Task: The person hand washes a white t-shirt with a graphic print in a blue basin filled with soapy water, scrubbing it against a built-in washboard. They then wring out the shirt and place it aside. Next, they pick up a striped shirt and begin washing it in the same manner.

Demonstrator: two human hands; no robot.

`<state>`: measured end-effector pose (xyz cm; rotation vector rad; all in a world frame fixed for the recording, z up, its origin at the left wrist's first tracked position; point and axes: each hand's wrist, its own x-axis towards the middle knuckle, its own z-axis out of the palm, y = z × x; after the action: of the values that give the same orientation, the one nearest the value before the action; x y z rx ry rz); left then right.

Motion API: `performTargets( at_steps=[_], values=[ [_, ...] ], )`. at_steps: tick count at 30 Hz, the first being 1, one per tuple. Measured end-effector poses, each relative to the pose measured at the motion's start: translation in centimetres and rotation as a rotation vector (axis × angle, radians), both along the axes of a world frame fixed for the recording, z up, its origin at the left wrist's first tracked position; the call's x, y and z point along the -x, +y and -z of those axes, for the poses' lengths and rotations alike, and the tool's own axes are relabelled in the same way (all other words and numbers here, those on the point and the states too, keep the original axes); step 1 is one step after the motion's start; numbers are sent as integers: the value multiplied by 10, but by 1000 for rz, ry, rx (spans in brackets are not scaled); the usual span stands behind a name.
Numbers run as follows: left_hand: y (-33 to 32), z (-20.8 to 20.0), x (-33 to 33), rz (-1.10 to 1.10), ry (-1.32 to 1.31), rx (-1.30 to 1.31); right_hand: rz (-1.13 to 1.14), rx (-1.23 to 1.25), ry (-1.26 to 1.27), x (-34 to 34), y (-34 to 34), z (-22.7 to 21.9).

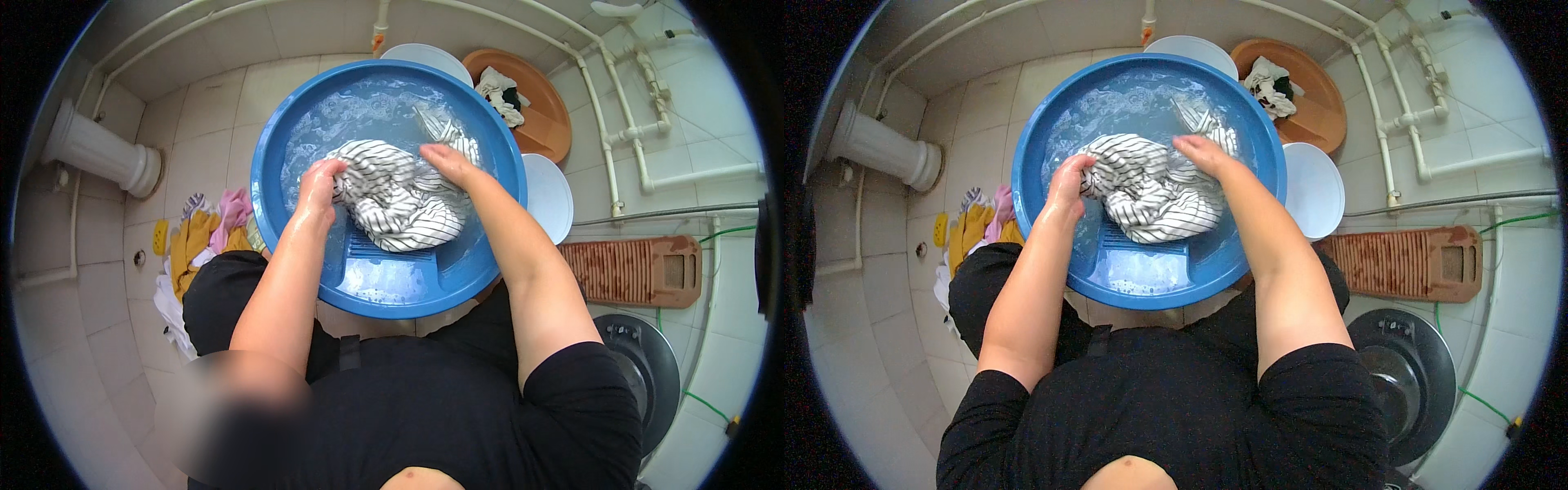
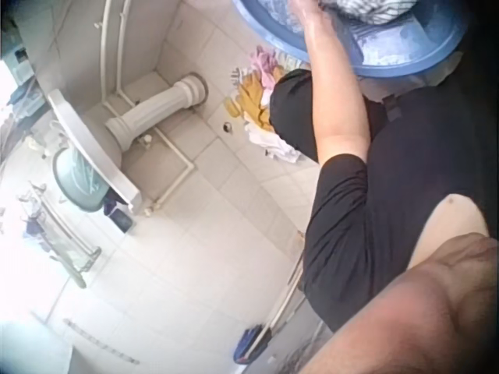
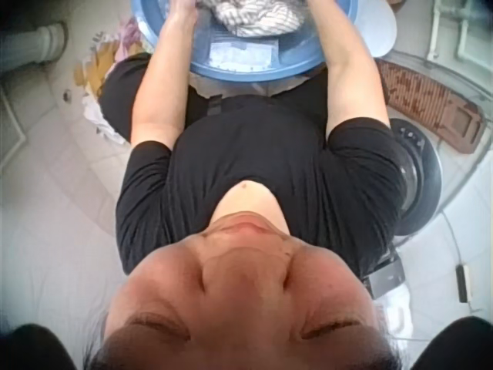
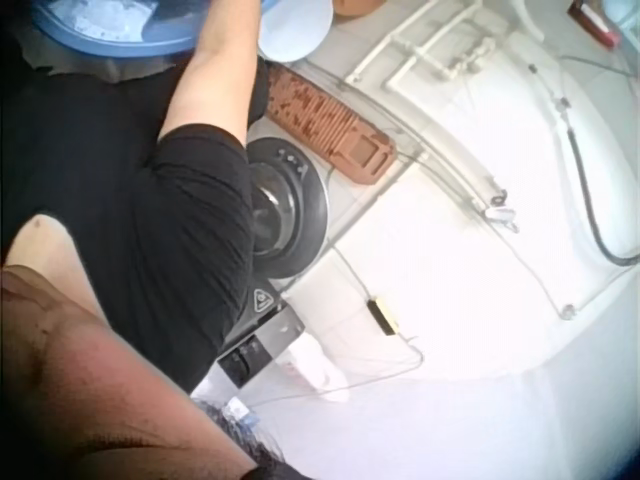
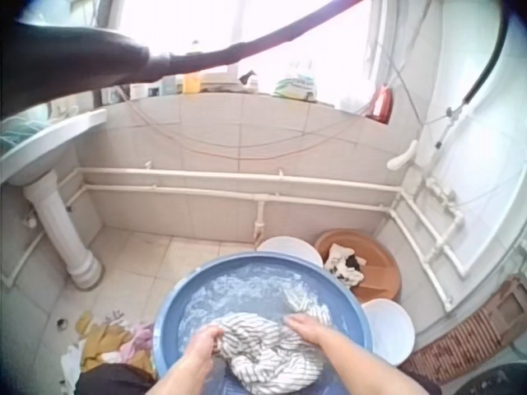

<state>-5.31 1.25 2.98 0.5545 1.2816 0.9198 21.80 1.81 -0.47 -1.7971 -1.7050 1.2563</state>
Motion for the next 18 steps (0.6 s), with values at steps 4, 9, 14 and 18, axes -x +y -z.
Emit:
performTargets(
  at_steps=[4, 9, 14, 18],
  values=[
    [-8, 16, 2, 469, 1100, -305, -10, 66, -382, -11, -20, 45],
    [-9, -30, -9, 784, 922, -263, 74, -220, -431, 30, -32, 30],
    [-4, -1, -6, 623, 488, -88, 329, -89, 282, 24, -21, 13],
    [-11, -1, -12, 766, 899, -149, 72, -265, -446, 34, -40, 11]
  ],
)
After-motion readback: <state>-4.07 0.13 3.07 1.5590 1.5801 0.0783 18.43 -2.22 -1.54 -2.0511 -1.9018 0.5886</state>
